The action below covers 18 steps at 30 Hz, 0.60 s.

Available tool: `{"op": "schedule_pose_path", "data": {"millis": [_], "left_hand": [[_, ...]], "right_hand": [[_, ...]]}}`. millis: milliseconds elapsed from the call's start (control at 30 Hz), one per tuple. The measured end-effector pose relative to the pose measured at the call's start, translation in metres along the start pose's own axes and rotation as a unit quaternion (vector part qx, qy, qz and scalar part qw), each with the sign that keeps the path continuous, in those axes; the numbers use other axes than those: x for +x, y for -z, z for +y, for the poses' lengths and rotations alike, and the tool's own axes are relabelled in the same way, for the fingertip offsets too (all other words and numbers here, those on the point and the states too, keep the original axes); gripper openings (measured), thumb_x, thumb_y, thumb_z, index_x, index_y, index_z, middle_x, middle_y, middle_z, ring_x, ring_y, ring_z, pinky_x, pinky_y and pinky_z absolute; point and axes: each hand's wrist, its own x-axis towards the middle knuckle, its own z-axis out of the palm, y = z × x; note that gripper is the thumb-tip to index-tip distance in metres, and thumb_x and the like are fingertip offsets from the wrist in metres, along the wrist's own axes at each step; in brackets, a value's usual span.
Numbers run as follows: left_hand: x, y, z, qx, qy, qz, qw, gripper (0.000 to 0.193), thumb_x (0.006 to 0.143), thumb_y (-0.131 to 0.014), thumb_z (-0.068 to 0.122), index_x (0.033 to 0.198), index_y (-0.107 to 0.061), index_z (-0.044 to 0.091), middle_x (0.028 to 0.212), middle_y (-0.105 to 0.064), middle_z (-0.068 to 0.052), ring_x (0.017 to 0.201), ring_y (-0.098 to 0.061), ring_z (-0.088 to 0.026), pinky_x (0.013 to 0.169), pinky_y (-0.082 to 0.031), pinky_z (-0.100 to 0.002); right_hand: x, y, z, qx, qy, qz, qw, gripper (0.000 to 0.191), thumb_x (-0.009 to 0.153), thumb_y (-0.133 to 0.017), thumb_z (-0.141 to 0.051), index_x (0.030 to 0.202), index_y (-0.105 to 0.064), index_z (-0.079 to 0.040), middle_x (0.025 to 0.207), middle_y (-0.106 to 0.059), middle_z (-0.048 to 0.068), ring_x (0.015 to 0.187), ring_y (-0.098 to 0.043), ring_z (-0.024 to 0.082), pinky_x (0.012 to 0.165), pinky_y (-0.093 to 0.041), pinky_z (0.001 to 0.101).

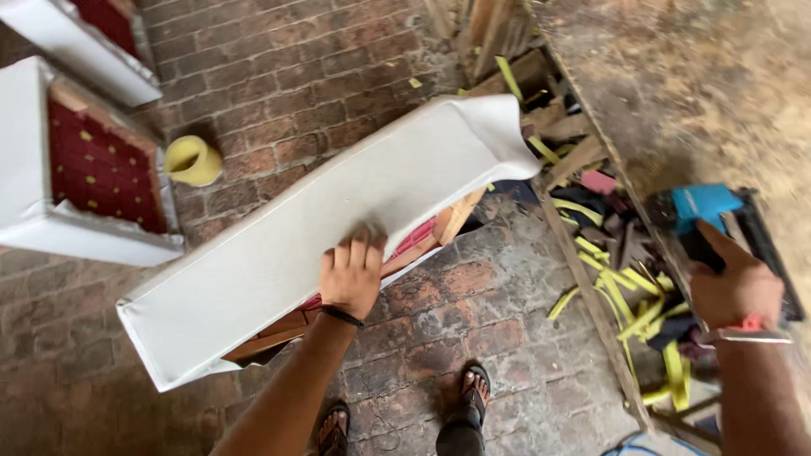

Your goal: The person staples white fabric lining over the foam and red webbing of wooden chair backrest frames using a pneumatic staple gun. They press the fabric taut, fold it over the frame edges, staple along the sides, flip the frame over to work on the reverse, and pull the air hose across the workspace as they move between pieces.

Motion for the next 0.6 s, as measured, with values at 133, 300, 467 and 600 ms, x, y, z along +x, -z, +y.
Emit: {"op": "schedule_pose_path", "data": {"millis": [133, 300, 467, 600], "left_hand": [[-0.002, -0.006, -0.011, -0.089, -0.001, 0.031, 0.996, 0.014, 0.087, -0.065, 0.017, 0.1, -0.063, 0.012, 0.116, -0.062, -0.006, 0.102, -0.058, -0.026, 0.082, -0.045, -0.043], [0.003, 0.011, -0.009, -0.113, 0.082, 0.011, 0.99, 0.018, 0.086, -0.069, 0.014, 0.104, -0.071, 0.014, 0.098, -0.063, -0.002, 0.091, -0.059, -0.025, 0.077, -0.047, -0.041], [0.008, 0.016, 0.008, -0.113, 0.186, 0.039, 0.975, 0.004, 0.093, -0.07, 0.011, 0.097, -0.071, 0.012, 0.098, -0.071, -0.004, 0.087, -0.065, -0.02, 0.074, -0.054, -0.037], [0.005, 0.019, 0.007, -0.134, 0.204, 0.043, 0.969, 0.008, 0.09, -0.066, 0.008, 0.094, -0.072, 0.012, 0.097, -0.074, -0.004, 0.088, -0.07, -0.022, 0.076, -0.058, -0.038]], "right_hand": [[0.055, -0.028, 0.008, -0.049, -0.025, -0.043, 0.998, 0.052, 0.092, -0.079, -0.018, 0.141, -0.066, -0.023, 0.121, -0.07, 0.019, 0.11, -0.067, 0.037, 0.099, -0.053, 0.0451], [-0.001, -0.047, -0.12, 0.055, 0.297, 0.108, 0.947, 0.039, 0.093, -0.079, -0.015, 0.13, -0.066, -0.007, 0.124, -0.066, 0.014, 0.114, -0.063, 0.029, 0.104, -0.051, 0.0407], [-0.071, -0.123, -0.294, 0.126, 0.55, 0.031, 0.825, 0.065, 0.072, -0.085, -0.033, 0.125, -0.065, -0.002, 0.115, -0.063, 0.02, 0.102, -0.063, 0.035, 0.091, -0.053, 0.0502], [-0.072, -0.158, -0.346, 0.132, 0.568, 0.067, 0.809, 0.046, 0.074, -0.086, -0.029, 0.111, -0.069, -0.009, 0.11, -0.066, 0.011, 0.098, -0.065, 0.031, 0.086, -0.056, 0.0481]]}}
